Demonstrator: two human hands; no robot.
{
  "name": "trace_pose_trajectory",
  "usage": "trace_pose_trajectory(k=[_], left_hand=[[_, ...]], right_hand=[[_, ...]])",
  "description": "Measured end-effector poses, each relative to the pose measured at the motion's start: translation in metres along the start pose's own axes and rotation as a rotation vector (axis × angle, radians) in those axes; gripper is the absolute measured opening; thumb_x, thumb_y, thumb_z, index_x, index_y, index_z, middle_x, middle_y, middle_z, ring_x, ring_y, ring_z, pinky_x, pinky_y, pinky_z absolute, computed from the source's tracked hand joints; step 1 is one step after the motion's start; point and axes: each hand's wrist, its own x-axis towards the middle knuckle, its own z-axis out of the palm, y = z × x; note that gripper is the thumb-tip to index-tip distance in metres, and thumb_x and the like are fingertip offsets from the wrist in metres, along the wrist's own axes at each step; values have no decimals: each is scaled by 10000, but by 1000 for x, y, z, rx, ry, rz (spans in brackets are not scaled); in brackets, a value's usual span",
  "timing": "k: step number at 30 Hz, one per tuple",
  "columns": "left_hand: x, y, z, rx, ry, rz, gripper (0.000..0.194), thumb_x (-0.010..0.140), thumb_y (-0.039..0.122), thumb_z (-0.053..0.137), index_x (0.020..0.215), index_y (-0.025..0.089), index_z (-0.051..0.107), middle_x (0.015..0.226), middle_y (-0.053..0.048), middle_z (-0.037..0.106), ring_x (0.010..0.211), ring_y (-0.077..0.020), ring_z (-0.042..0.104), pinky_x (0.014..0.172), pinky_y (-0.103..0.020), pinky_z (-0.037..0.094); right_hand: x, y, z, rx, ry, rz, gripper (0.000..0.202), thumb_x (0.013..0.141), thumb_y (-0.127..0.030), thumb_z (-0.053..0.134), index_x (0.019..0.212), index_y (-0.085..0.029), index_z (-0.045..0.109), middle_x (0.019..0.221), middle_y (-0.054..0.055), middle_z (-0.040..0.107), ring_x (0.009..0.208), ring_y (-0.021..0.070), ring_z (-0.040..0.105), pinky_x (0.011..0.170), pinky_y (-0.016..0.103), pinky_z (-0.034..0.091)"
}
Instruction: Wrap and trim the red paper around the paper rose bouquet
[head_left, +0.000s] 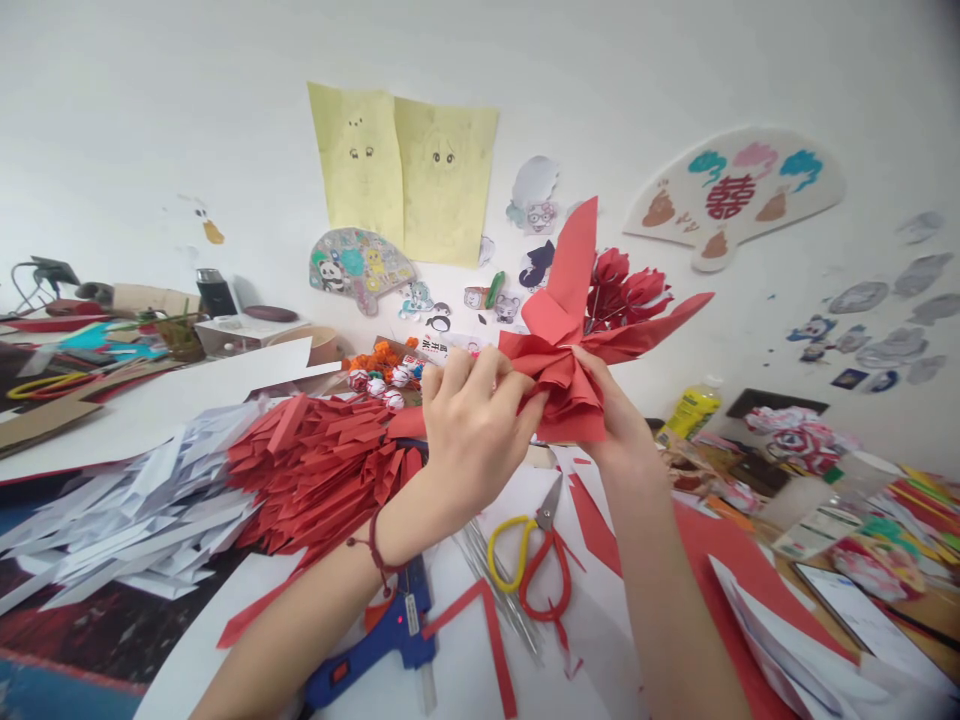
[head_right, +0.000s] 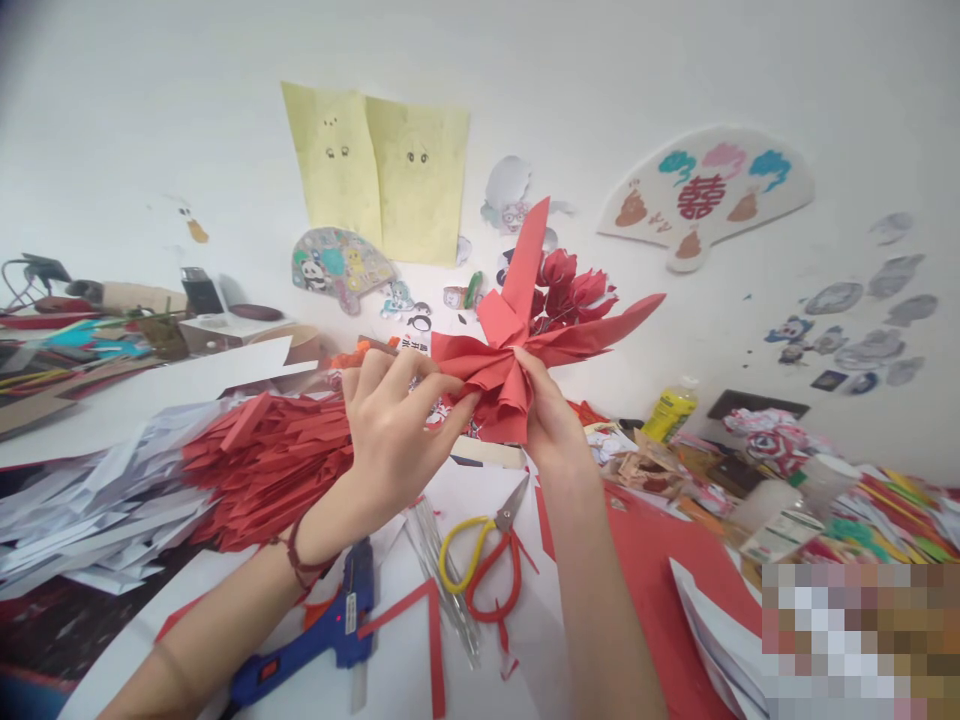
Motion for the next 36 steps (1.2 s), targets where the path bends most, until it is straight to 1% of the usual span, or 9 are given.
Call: trace_pose_trajectory(k=[10, 15, 18, 21, 24, 28, 30, 32, 36], left_hand=[[3, 0, 1, -176, -17, -184, 202, 816, 200, 643, 635, 195, 552, 714, -15, 589, 753, -186, 450, 710, -356, 338], [5, -4, 0, -261, -31, -232, 224, 795, 139, 606, 595, 188, 519, 643, 3, 546, 690, -157, 428, 670, -323, 348], [6, -4, 0, -375, -52, -314, 237, 790, 122, 584, 572, 184, 514, 610, 14, 524, 644, -136, 435, 635, -297, 349], [7, -5, 0, -481, -92, -409, 204, 788, 140, 600, 592, 184, 563, 603, 26, 554, 624, -118, 474, 622, -272, 361], [7, -8, 2, -498, -114, -465, 128, 789, 207, 645, 663, 190, 624, 612, 40, 615, 577, -99, 503, 594, -252, 361], [6, -10, 5, -450, -97, -503, 225, 786, 345, 690, 638, 184, 635, 574, 31, 636, 516, -95, 522, 578, -245, 385], [5, -9, 7, -547, -140, -576, 245, 794, 369, 679, 636, 183, 662, 583, 9, 657, 535, -114, 564, 580, -244, 419], [4, -8, 9, -723, -176, -701, 218, 790, 372, 680, 694, 178, 705, 634, -16, 692, 587, -142, 619, 586, -244, 460], [3, -6, 14, -1012, -161, -950, 194, 760, 320, 696, 837, 148, 741, 612, -19, 677, 564, -143, 622, 519, -222, 449]], right_hand=[[4, 5, -3, -29, -62, -91, 249, 746, -414, 746, 919, -244, 691, 978, -34, 739, 954, 181, 673, 857, 304, 548], [3, 7, -1, -46, -55, -138, 305, 735, -441, 749, 958, -240, 697, 1077, -12, 729, 1038, 209, 661, 890, 323, 545], [3, 6, 0, -63, -81, -196, 327, 731, -454, 745, 970, -234, 702, 1084, -1, 730, 1079, 230, 652, 905, 337, 546], [2, 4, 1, -68, -100, -239, 336, 742, -463, 732, 985, -233, 703, 1098, 5, 727, 1116, 235, 637, 929, 342, 538], [1, 2, 1, -65, -86, -279, 337, 737, -471, 728, 979, -239, 700, 1120, 4, 719, 1139, 227, 625, 944, 334, 531], [1, 2, 3, -68, -77, -305, 354, 730, -503, 717, 979, -252, 693, 1138, 8, 711, 1146, 231, 621, 937, 347, 535], [2, 3, 4, -62, -71, -332, 344, 738, -502, 708, 981, -260, 689, 1121, 6, 714, 1145, 219, 620, 947, 342, 528], [2, 6, 5, -59, -59, -346, 338, 740, -497, 701, 989, -268, 684, 1107, 5, 716, 1149, 213, 617, 963, 350, 519], [2, 12, 9, -36, -33, -379, 331, 740, -470, 692, 1006, -273, 679, 1102, 7, 720, 1159, 209, 614, 1010, 371, 485]])
